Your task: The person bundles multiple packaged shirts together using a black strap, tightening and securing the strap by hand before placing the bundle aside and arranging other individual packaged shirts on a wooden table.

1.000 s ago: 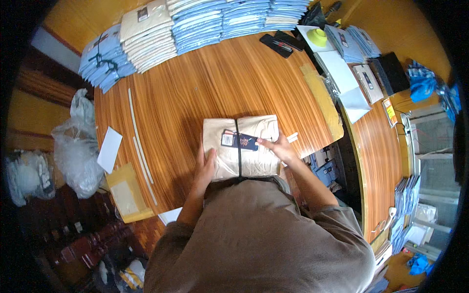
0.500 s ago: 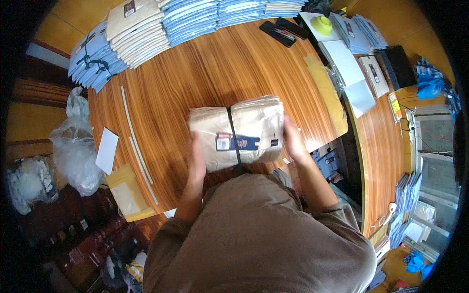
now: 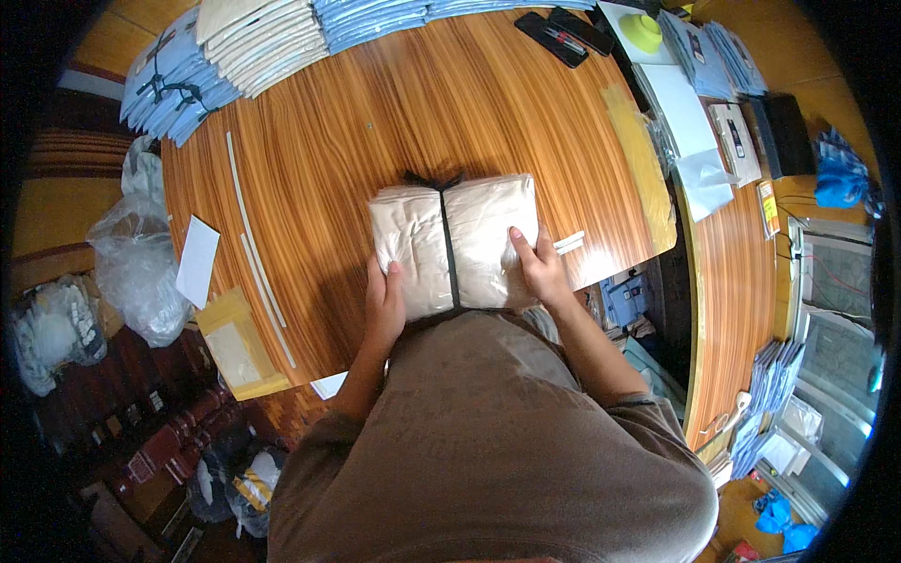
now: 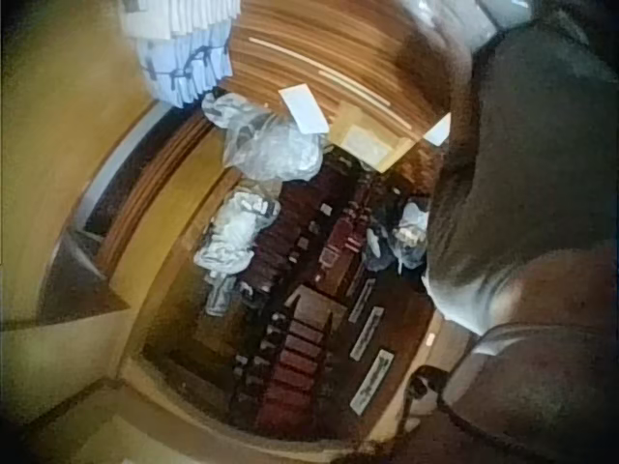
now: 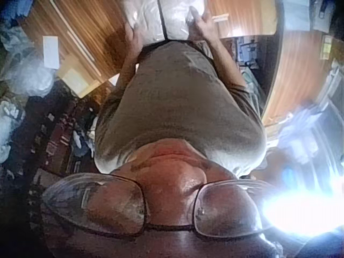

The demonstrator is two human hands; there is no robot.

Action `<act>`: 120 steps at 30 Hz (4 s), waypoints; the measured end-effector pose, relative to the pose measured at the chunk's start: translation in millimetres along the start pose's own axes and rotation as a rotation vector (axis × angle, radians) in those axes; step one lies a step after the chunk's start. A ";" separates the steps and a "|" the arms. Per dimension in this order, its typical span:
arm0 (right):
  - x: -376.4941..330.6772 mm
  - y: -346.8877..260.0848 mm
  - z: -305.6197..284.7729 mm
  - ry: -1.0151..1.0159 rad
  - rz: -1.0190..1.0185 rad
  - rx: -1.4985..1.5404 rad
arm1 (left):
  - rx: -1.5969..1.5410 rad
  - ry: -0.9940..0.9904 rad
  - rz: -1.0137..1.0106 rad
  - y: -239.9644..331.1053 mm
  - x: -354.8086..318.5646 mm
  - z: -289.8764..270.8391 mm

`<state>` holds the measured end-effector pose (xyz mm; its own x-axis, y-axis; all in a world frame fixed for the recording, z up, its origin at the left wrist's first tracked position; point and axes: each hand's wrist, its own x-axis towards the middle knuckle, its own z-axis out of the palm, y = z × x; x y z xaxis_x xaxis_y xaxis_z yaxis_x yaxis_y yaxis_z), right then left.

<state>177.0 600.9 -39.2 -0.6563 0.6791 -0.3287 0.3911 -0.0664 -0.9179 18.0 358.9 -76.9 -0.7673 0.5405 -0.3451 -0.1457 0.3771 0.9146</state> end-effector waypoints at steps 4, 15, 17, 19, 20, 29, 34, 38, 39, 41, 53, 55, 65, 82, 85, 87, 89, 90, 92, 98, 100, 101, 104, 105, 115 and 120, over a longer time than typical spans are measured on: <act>7.4 -6.5 -3.5 0.218 -0.333 -0.572 | 0.424 0.179 0.333 9.0 0.8 -0.8; 40.1 -18.8 52.2 -0.039 -0.468 -0.968 | 1.026 -0.037 0.556 54.5 45.0 41.5; 42.5 -16.2 50.0 -0.048 -0.461 -0.958 | 1.023 -0.029 0.567 49.5 48.9 42.3; 43.8 -13.4 50.3 -0.055 -0.447 -0.950 | 1.039 -0.013 0.573 45.6 49.4 45.8; 43.7 -13.1 51.0 -0.059 -0.439 -0.948 | 1.039 -0.022 0.566 44.1 49.6 44.8; 41.2 0.1 57.8 0.001 -0.501 -0.924 | 0.982 -0.004 0.592 35.4 51.2 45.7; 46.2 -8.4 52.9 0.060 -0.559 -0.925 | 0.890 -0.057 0.598 55.3 54.2 42.4; 33.6 -19.0 15.6 0.145 -0.600 -0.737 | 0.544 0.211 0.631 32.0 47.7 18.5; 24.1 -24.2 3.8 0.223 -0.599 -0.758 | 0.464 0.306 0.586 18.2 38.2 16.1; 17.2 7.7 -1.9 0.224 -0.267 -0.441 | 0.060 0.182 0.321 -13.9 17.4 29.5; -43.2 39.5 -38.3 -0.779 -0.040 -0.176 | 0.860 0.395 0.477 63.1 80.9 -41.1; -24.9 -0.2 -82.5 -0.977 0.023 -0.466 | 0.898 0.524 0.401 89.2 58.3 -17.7; 322.7 -33.9 -177.3 0.269 -0.739 -0.702 | 1.053 0.181 0.454 52.7 53.4 3.9; 487.1 -17.5 -175.2 0.195 -0.804 -0.895 | -0.301 0.600 -0.096 -19.2 -36.6 93.7; 412.6 -41.9 -163.3 0.109 -0.670 -0.405 | -0.206 0.392 -0.132 -46.0 -33.7 73.2; 333.2 -45.3 -148.9 -0.011 -0.638 -0.101 | -0.194 0.335 -0.113 -52.8 -38.9 69.7; 207.6 -56.1 -133.1 -0.080 -0.495 -0.217 | -0.224 0.379 -0.090 -47.2 -52.5 67.2; 140.2 -51.2 -117.9 -0.090 -0.322 -0.068 | -0.128 0.370 -0.099 -49.5 -56.8 62.9; 43.3 -24.4 -98.2 -0.465 -0.147 -0.003 | -0.070 0.342 -0.081 -41.4 -63.8 61.2; -51.3 15.8 -7.8 -0.788 0.171 -0.175 | -0.380 0.185 -0.153 -52.7 -65.8 37.7; -51.7 29.3 19.8 -0.725 0.147 -0.191 | -0.444 0.171 -0.234 -59.8 -64.5 28.6; -53.0 38.0 34.6 -0.709 0.173 -0.212 | -0.475 0.160 -0.274 -62.4 -63.1 25.5; -65.9 60.7 79.2 -0.596 0.036 -0.212 | -0.422 0.175 -0.247 -43.1 -60.6 27.1; -68.6 50.4 89.5 -0.593 0.096 -0.237 | -0.362 0.166 -0.261 -42.2 -64.3 22.5; -64.7 65.5 143.1 -0.344 0.039 -0.385 | -0.293 -0.124 -0.171 -59.4 -65.0 -17.0; -64.7 54.0 163.0 -0.355 0.022 -0.311 | -0.253 -0.184 -0.101 -72.3 -61.5 -26.3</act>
<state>135.4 434.3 -103.7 -0.8046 0.3846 -0.4524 0.5463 0.1810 -0.8178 59.3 278.7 -116.3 -0.6188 0.6454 -0.4479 -0.3834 0.2496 0.8892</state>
